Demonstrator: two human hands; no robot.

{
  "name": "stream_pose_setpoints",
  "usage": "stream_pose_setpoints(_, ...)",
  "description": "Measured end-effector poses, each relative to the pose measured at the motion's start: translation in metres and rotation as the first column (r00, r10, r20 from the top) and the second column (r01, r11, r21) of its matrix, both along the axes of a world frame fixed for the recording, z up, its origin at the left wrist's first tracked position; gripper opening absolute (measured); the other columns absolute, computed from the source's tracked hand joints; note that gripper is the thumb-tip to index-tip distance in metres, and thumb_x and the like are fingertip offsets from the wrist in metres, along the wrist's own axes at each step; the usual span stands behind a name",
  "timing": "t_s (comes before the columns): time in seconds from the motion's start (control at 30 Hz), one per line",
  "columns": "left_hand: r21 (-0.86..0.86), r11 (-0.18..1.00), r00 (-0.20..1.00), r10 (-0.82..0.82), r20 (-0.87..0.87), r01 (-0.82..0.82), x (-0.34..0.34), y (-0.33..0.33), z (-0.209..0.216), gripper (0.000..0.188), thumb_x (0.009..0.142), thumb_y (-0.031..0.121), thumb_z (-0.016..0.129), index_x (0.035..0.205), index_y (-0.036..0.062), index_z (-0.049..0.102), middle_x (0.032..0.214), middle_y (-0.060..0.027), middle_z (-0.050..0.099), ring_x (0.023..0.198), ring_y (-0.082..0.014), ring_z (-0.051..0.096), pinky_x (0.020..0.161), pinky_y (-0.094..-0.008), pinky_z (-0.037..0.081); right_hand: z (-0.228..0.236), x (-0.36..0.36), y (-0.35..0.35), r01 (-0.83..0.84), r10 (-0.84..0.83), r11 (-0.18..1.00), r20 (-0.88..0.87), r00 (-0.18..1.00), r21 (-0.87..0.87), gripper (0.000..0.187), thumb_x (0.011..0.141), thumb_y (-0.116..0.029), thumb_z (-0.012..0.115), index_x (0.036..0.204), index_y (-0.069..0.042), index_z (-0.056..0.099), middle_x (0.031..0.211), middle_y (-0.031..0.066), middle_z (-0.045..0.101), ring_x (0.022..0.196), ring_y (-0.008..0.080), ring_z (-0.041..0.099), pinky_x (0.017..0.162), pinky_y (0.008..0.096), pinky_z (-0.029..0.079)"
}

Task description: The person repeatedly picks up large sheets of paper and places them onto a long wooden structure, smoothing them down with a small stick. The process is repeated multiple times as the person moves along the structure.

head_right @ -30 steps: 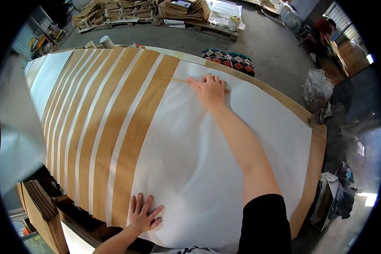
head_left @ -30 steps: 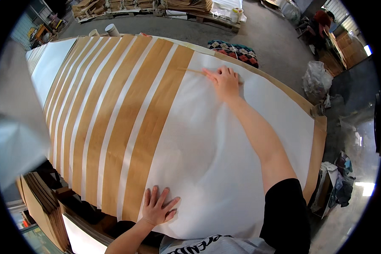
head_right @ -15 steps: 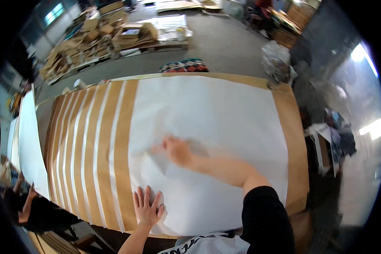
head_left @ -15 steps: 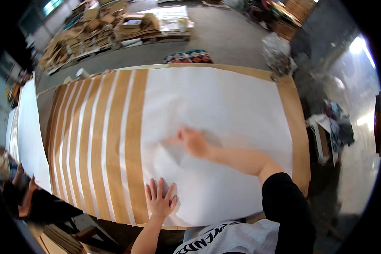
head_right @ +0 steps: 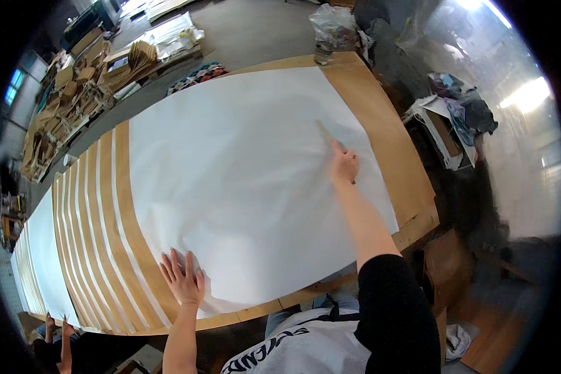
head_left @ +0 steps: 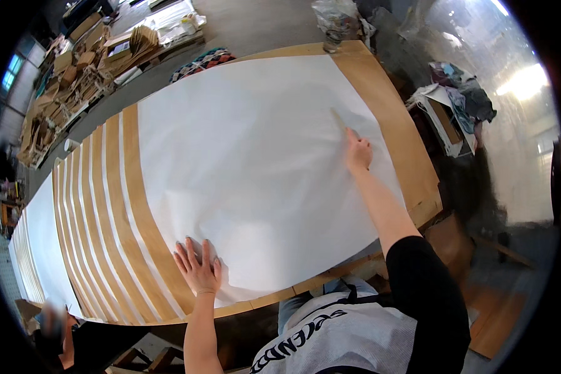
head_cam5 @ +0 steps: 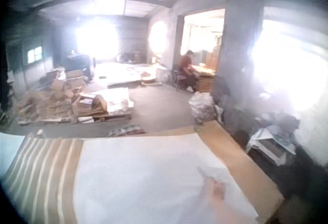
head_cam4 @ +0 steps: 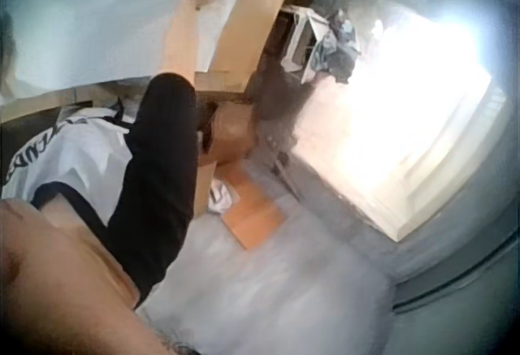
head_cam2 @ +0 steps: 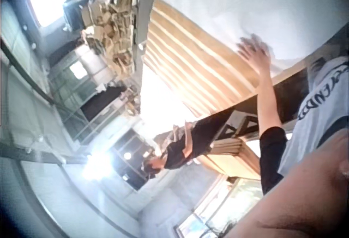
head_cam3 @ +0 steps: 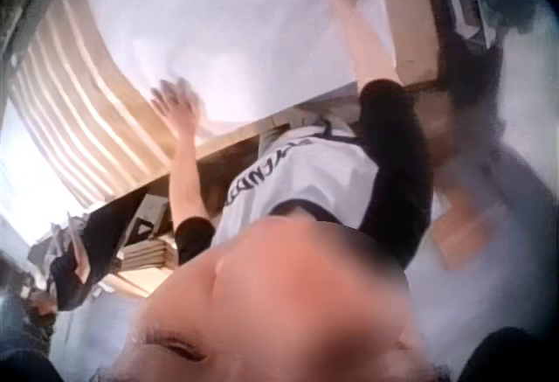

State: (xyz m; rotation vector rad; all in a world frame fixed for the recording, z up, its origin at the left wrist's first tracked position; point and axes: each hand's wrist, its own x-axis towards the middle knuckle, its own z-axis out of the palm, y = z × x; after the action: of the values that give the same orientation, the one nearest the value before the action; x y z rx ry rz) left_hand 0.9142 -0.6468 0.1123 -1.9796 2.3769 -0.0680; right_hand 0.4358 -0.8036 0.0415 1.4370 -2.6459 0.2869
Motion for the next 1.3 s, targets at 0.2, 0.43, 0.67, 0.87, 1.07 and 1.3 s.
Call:
stream_pose_setpoints(0.2, -0.076, 0.996, 0.992, -0.042, 0.117, 0.051, -0.011, 0.001, -0.004, 0.053, 0.080, 0.034, 0.039, 0.131, 0.0173, 0.033, 0.140, -0.0158, 0.013, 0.127, -0.0410, 0.011, 0.104, -0.0510, 0.012, 0.026, -0.037, 0.044, -0.099, 0.112, 0.994, 0.468, 0.877, -0.051, 0.038, 0.084, -0.016, 0.043, 0.120, -0.024, 0.046, 0.087, 0.0085, 0.048, 0.082, 0.0270, 0.051, 0.069, 0.0378, 0.043)
stream_pose_setpoints(0.43, 0.303, 0.915, 0.922, 0.151, 0.357, -0.267, -0.038, -0.001, 0.037, 0.067, 0.078, 0.028, 0.052, 0.136, 0.0186, 0.019, 0.142, -0.0114, 0.010, 0.129, -0.0283, 0.016, 0.101, -0.0496, 0.020, 0.016, -0.042, 0.156, -0.439, 0.479, 0.876, 0.467, 0.744, -0.200, 0.036, 0.084, -0.009, 0.044, 0.119, -0.018, 0.047, 0.084, 0.0119, 0.047, 0.074, 0.0280, 0.051, 0.067, 0.0369, 0.043)
stream_pose_setpoints(0.67, -0.220, 0.890, 0.841, 0.261, -0.474, -0.400, -0.171, 0.071, 0.035, 0.043, 0.075, 0.009, 0.055, 0.117, 0.0060, 0.045, 0.117, -0.0155, 0.048, 0.107, -0.0330, 0.045, 0.090, -0.0376, 0.037, 0.030, -0.108, 0.176, -0.612, 0.607, 0.760, 0.573, 0.550, -0.218, 0.027, 0.086, -0.012, 0.045, 0.112, -0.007, 0.050, 0.090, 0.0130, 0.050, 0.076, 0.0284, 0.051, 0.069, 0.0357, 0.042)
stream_pose_setpoints(0.87, 0.214, 0.728, 0.342, 0.534, -0.774, -0.652, -0.298, 0.251, -0.008, 0.028, 0.073, 0.001, 0.052, 0.101, 0.0035, 0.056, 0.091, -0.0143, 0.056, 0.086, -0.0297, 0.053, 0.076, -0.0343, 0.044, 0.062, -0.073, 0.200, -0.880, 0.652, 0.460, 0.718, 0.243, -0.120, 0.018, 0.086, -0.014, 0.047, 0.095, -0.002, 0.057, 0.074, 0.0110, 0.052, 0.067, 0.0215, 0.049, 0.060, 0.0282, 0.040)
stream_pose_setpoints(1.07, 0.717, 0.365, -0.632, 0.340, -0.696, -0.593, -0.388, 0.359, -0.021, 0.029, 0.083, 0.014, 0.054, 0.109, 0.0028, 0.051, 0.090, -0.0066, 0.060, 0.079, -0.0111, 0.056, 0.070, -0.0244, 0.046, 0.080, 0.036, 0.255, -0.895, 0.499, -0.356, 0.754, -0.427, -0.270, 0.015, 0.082, -0.017, 0.052, 0.090, -0.006, 0.060, 0.074, 0.0112, 0.055, 0.066, 0.0273, 0.054, 0.058, 0.0338, 0.043)
stream_pose_setpoints(1.3, 0.687, 0.148, -0.698, -0.263, -0.666, -0.711, -0.441, 0.411, 0.006, 0.027, 0.088, 0.022, 0.048, 0.106, 0.0027, 0.050, 0.075, -0.0056, 0.057, 0.063, -0.0093, 0.055, 0.057, -0.0208, 0.044, 0.088, 0.078, 0.358, -0.354, 0.073, -0.905, 0.731, -0.678, -0.238, 0.015, 0.080, -0.016, 0.055, 0.091, -0.008, 0.062, 0.069, 0.0079, 0.053, 0.064, 0.0253, 0.054, 0.057, 0.0324, 0.043)
